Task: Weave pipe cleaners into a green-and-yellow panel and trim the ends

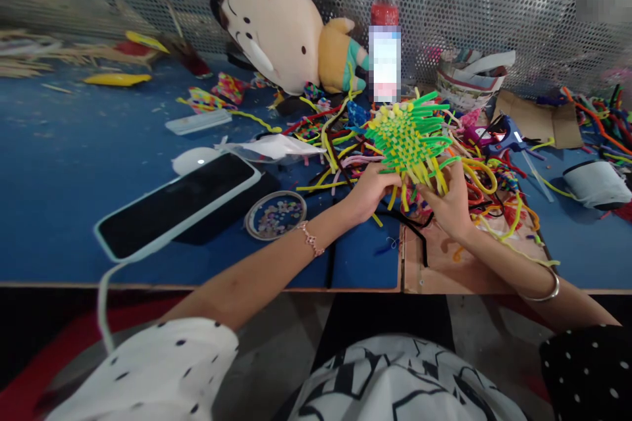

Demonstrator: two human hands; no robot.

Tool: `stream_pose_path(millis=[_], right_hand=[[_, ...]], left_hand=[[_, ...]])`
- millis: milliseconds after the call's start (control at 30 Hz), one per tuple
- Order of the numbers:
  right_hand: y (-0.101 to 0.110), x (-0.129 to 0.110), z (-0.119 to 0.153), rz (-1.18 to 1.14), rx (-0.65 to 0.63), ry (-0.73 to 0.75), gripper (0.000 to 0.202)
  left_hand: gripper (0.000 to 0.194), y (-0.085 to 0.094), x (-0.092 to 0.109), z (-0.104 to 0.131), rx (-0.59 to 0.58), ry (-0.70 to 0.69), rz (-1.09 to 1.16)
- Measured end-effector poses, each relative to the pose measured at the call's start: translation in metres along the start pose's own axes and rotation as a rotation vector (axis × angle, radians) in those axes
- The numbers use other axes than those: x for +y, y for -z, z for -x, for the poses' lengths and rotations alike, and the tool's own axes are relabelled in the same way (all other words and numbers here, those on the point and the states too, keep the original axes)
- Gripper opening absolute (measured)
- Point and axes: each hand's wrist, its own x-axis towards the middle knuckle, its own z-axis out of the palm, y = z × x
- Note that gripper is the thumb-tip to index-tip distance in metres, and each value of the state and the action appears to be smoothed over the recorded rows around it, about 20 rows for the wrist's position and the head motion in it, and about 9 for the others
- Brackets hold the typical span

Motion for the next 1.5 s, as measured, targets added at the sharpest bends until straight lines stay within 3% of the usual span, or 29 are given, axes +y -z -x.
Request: stream_pose_path(millis=[233, 400, 567, 833, 1133, 1267, 1367, 1500], right_hand=[[-0.0003, 0.0042, -0.0037, -0.061, -0.008, 0.043, 0.037], [-0.0012, 0.0006, -0.0059, -0.192, -0.07, -0.025, 0.04], [0.0003, 0.0073, -0.0061, -0.273, -0.087, -0.136, 0.045], [0.0006, 0.0059, -0.0068, -0.235, -0.114, -0.175, 0.043], [0.0001, 0.0063, -0.0072, -0.17, -0.058, -0.104, 0.038], [-0.0011, 0.0016, -0.0058, -0.184, -0.088, -0.139, 0.037], [-0.002, 0.001, -0.0067, -0.192, -0.105, -0.142, 0.047], [-0.0015, 0.0044, -0.0096, -0.193, -0.127, -0.152, 0.049]], left_hand=[[0.025, -0.0017, -0.0016, 0.0006, 0.009, -0.041, 0.019], [0.014, 0.0018, -0.0029, -0.0012, 0.007, -0.075, -0.115], [0.021, 0.0023, -0.0027, -0.0016, -0.002, -0.141, -0.127], [0.027, 0.0015, -0.0053, -0.0009, 0.002, -0.103, -0.035], [0.04, 0.0018, -0.0066, -0.0022, -0.124, -0.105, -0.097], [0.03, 0.0021, -0.0048, -0.0032, -0.112, -0.139, -0.163], [0.017, 0.0027, -0.0044, -0.0034, -0.116, -0.173, -0.224], [0.014, 0.0035, -0.0074, -0.0041, -0.081, -0.218, -0.285]])
